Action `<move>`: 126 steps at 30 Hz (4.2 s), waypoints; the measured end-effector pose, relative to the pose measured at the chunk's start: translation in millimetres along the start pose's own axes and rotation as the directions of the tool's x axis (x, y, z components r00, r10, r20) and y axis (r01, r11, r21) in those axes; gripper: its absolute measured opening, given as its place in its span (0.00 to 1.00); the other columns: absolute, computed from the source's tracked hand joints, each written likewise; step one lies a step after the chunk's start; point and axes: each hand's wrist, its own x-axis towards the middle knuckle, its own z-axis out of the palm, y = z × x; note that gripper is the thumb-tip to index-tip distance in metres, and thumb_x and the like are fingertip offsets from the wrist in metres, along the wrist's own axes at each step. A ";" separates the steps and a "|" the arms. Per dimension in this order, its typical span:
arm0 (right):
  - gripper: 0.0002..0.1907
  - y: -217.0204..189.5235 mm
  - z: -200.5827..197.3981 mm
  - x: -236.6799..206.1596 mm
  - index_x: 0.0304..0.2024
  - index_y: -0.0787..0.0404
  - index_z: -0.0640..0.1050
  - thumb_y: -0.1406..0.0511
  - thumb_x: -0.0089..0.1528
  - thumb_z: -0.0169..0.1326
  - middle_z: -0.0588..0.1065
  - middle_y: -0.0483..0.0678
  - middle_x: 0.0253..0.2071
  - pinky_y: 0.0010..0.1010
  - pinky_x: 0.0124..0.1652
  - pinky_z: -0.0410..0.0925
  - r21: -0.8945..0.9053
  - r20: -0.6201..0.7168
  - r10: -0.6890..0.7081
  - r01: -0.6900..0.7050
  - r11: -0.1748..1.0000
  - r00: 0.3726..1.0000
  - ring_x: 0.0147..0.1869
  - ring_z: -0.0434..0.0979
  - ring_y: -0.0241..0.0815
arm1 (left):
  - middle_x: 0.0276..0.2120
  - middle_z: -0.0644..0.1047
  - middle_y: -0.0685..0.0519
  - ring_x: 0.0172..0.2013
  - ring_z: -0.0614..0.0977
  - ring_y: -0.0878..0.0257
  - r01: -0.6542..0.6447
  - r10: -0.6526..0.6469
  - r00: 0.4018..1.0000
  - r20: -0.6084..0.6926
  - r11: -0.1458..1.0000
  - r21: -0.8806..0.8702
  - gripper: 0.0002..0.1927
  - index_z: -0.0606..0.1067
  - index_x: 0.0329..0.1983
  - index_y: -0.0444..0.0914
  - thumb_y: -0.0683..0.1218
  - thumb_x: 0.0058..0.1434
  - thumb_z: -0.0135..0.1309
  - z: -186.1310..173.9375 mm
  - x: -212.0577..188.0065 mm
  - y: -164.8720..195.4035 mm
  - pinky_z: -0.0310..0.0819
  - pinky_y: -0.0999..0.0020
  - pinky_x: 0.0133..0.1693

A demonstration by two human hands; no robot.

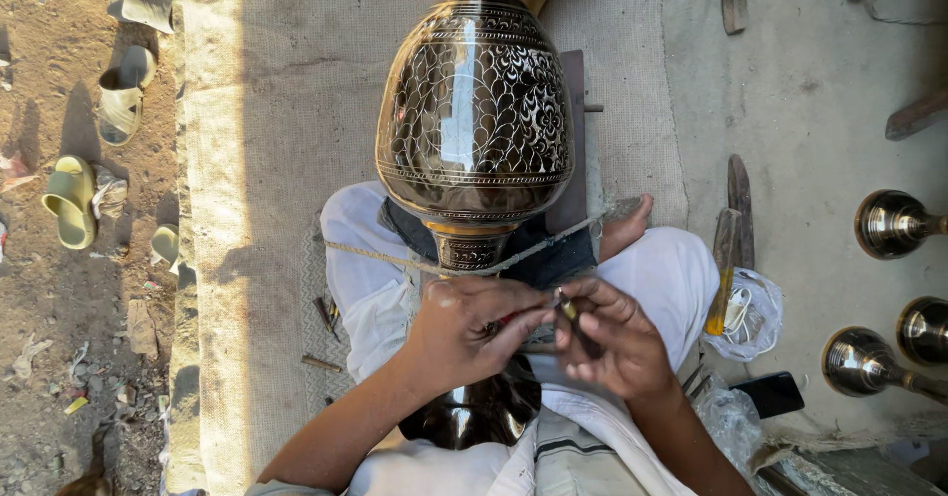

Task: The person sits on a mat and uses a hammer and chisel to engrave a decorative pattern onto the neck of a large brass vessel. They repeatedly tap the chisel against the metal surface to create fine lines and details.

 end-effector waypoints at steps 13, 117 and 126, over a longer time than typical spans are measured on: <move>0.10 -26.3 -24.3 81.0 0.49 0.66 0.80 0.67 0.68 0.56 0.73 0.44 0.23 0.20 0.18 0.62 -0.775 -0.443 -0.452 -0.077 0.628 0.775 0.16 0.66 0.27 | 0.34 0.84 0.51 0.33 0.84 0.70 0.481 -0.357 0.642 -0.678 0.876 -0.005 0.06 0.84 0.44 0.38 0.42 0.65 0.67 -83.4 -79.5 -138.4 0.76 0.77 0.36; 0.22 -31.0 4.9 145.0 0.53 0.67 0.77 0.76 0.55 0.56 0.74 0.57 0.50 0.45 0.43 0.73 -0.863 0.332 -0.685 -0.084 -0.498 0.649 0.45 0.79 0.60 | 0.43 0.79 0.51 0.48 0.76 0.50 0.520 -0.305 0.834 -0.460 0.712 0.471 0.21 0.85 0.37 0.44 0.33 0.44 0.51 -101.6 -2.4 -203.7 0.74 0.58 0.50; 0.24 -32.3 0.9 146.3 0.52 0.68 0.76 0.79 0.52 0.53 0.74 0.57 0.50 0.45 0.43 0.72 -0.852 0.365 -0.681 -0.066 -0.519 0.636 0.46 0.79 0.60 | 0.43 0.81 0.53 0.49 0.78 0.51 0.571 -0.353 0.810 -0.468 0.655 0.495 0.20 0.86 0.35 0.46 0.34 0.47 0.51 -98.8 0.7 -204.4 0.74 0.58 0.50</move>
